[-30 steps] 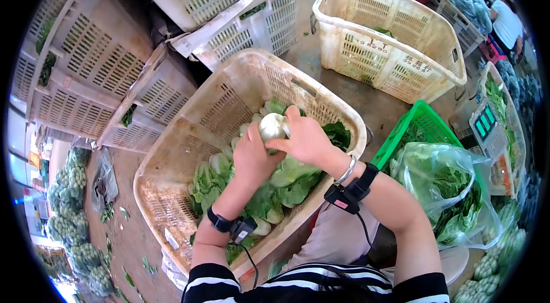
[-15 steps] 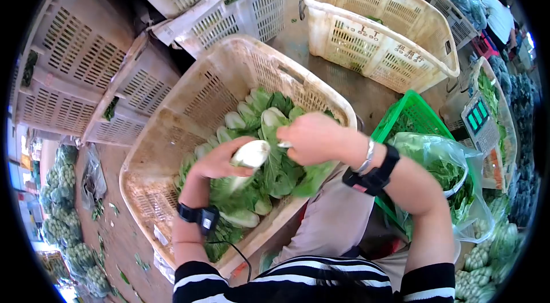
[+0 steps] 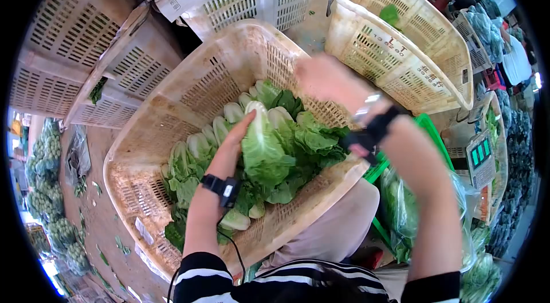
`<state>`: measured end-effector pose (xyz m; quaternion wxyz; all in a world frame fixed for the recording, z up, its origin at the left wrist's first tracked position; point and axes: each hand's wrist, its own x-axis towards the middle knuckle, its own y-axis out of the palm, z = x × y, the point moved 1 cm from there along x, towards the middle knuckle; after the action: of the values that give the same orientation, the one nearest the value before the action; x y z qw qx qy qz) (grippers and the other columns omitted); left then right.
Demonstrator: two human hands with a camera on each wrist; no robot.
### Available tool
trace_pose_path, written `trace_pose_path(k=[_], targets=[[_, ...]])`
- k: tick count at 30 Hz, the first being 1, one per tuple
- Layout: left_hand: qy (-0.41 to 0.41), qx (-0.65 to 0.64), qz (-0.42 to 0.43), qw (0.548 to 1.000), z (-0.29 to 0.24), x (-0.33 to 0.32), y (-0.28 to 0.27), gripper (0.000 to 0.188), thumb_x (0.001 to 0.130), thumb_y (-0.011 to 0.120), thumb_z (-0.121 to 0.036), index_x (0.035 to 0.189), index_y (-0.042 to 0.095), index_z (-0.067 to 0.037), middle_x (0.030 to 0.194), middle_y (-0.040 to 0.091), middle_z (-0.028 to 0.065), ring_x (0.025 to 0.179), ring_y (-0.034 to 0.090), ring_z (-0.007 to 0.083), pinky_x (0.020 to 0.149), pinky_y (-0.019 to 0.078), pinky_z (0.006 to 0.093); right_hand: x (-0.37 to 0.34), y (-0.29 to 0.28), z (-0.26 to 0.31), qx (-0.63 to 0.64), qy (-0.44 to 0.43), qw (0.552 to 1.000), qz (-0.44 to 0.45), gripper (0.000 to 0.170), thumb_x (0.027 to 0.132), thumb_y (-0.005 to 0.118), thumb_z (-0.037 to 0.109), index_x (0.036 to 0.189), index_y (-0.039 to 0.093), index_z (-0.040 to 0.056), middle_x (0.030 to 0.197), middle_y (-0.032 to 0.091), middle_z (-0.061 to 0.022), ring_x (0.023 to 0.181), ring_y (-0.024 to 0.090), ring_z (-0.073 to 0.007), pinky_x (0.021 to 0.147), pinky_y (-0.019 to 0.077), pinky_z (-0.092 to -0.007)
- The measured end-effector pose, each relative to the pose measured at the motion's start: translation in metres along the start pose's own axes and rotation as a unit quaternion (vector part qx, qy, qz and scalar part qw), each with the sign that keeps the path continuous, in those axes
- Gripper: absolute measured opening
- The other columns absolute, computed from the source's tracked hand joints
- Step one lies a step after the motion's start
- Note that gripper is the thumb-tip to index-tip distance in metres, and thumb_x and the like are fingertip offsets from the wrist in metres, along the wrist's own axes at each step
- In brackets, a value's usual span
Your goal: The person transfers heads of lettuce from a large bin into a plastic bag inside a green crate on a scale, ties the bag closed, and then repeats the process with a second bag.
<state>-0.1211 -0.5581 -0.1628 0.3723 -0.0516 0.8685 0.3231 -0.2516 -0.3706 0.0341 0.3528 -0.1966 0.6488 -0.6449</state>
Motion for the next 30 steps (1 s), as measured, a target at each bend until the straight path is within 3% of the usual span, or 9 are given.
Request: trace_pose_path(k=[1, 7, 13, 17, 20, 22, 28, 29, 30], targets=[[-0.003, 0.032, -0.017, 0.999, 0.002, 0.014, 0.006, 0.052, 0.087, 0.054, -0.040, 0.116, 0.049, 0.003, 0.102, 0.061, 0.0134, 0.086, 0.062, 0.0223, 0.075, 0.0513, 0.0347, 0.021, 0.052, 0.006, 0.009, -0.071, 0.995, 0.067, 0.021, 0.071, 0.050, 0.013, 0.076, 0.066, 0.0015, 0.077, 0.064, -0.0193, 0.076, 0.063, -0.0318, 0.069, 0.0502, -0.0420], [0.043, 0.179, 0.013, 0.983, 0.025, 0.024, -0.009, 0.061, 0.083, 0.061, -0.038, 0.125, 0.042, 0.003, 0.113, 0.056, 0.0106, 0.099, 0.056, 0.0206, 0.084, 0.0464, 0.0322, 0.017, 0.185, 0.006, 0.004, 0.095, 0.955, 0.280, 0.019, 0.069, 0.060, 0.018, 0.080, 0.069, 0.0063, 0.086, 0.065, -0.0149, 0.081, 0.063, -0.0289, 0.067, 0.0505, -0.0362], [-0.014, 0.170, 0.014, 0.985, 0.021, 0.040, -0.029, 0.057, 0.082, 0.064, -0.032, 0.121, 0.044, 0.003, 0.109, 0.058, 0.0143, 0.095, 0.059, 0.0215, 0.081, 0.0485, 0.0347, 0.026, 0.140, -0.003, -0.007, 0.040, 0.948, 0.316, 0.023, 0.067, 0.063, 0.021, 0.078, 0.067, 0.0010, 0.080, 0.064, -0.0184, 0.078, 0.063, -0.0307, 0.068, 0.0505, -0.0379], [0.013, 0.022, 0.059, 0.998, 0.027, 0.036, -0.038, 0.051, 0.083, 0.062, -0.025, 0.121, 0.042, 0.002, 0.106, 0.059, 0.0135, 0.092, 0.060, 0.0231, 0.076, 0.0527, 0.0378, 0.002, 0.063, 0.009, 0.081, 0.092, 0.978, 0.168, 0.038, 0.062, 0.070, 0.033, 0.076, 0.065, -0.0027, 0.078, 0.064, -0.0204, 0.076, 0.063, -0.0290, 0.069, 0.0503, -0.0355], [0.028, 0.075, 0.028, 0.996, 0.017, 0.024, -0.023, 0.057, 0.084, 0.061, -0.024, 0.128, 0.034, 0.000, 0.116, 0.052, 0.0146, 0.098, 0.058, 0.0243, 0.078, 0.0517, 0.0385, 0.014, 0.099, 0.004, 0.357, 0.154, 0.905, 0.175, 0.056, 0.061, 0.074, 0.038, 0.090, 0.062, -0.0086, 0.095, 0.063, -0.0228, 0.085, 0.061, -0.0333, 0.077, 0.0476, -0.0363], [0.018, 0.082, 0.022, 0.996, 0.020, 0.035, -0.032, 0.058, 0.084, 0.061, -0.023, 0.128, 0.033, 0.001, 0.117, 0.051, 0.0148, 0.098, 0.057, 0.0242, 0.078, 0.0515, 0.0386, 0.018, 0.125, 0.014, 0.398, 0.188, 0.841, 0.313, 0.086, 0.068, 0.070, 0.040, 0.128, 0.035, -0.0097, 0.131, 0.039, -0.0256, 0.116, 0.043, -0.0317, 0.088, 0.0418, -0.0378], [0.029, 0.093, 0.052, 0.994, 0.022, 0.032, -0.028, 0.063, 0.078, 0.067, -0.018, 0.129, 0.034, 0.001, 0.114, 0.055, 0.0122, 0.104, 0.054, 0.0227, 0.082, 0.0485, 0.0360, 0.013, 0.177, 0.013, 0.599, 0.225, 0.712, 0.290, 0.101, 0.063, 0.066, 0.040, 0.134, 0.017, -0.0123, 0.133, 0.033, -0.0290, 0.113, 0.044, -0.0317, 0.093, 0.0374, -0.0360], [0.032, 0.100, 0.062, 0.993, 0.019, 0.029, -0.021, 0.063, 0.078, 0.067, -0.018, 0.129, 0.034, 0.001, 0.114, 0.055, 0.0122, 0.104, 0.054, 0.0227, 0.082, 0.0485, 0.0360, 0.015, 0.173, 0.015, 0.526, 0.191, 0.795, 0.233, 0.099, 0.063, 0.066, 0.037, 0.134, 0.017, -0.0126, 0.133, 0.033, -0.0293, 0.115, 0.043, -0.0338, 0.093, 0.0380, -0.0360], [0.103, 0.143, 0.050, 0.983, 0.016, 0.021, -0.016, 0.064, 0.076, 0.068, -0.015, 0.129, 0.034, 0.000, 0.114, 0.055, 0.0114, 0.103, 0.054, 0.0217, 0.085, 0.0463, 0.0354, 0.009, 0.169, 0.011, 0.536, 0.181, 0.797, 0.209, 0.098, 0.066, 0.066, 0.037, 0.133, 0.016, -0.0140, 0.134, 0.031, -0.0303, 0.117, 0.041, -0.0351, 0.096, 0.0352, -0.0341]])
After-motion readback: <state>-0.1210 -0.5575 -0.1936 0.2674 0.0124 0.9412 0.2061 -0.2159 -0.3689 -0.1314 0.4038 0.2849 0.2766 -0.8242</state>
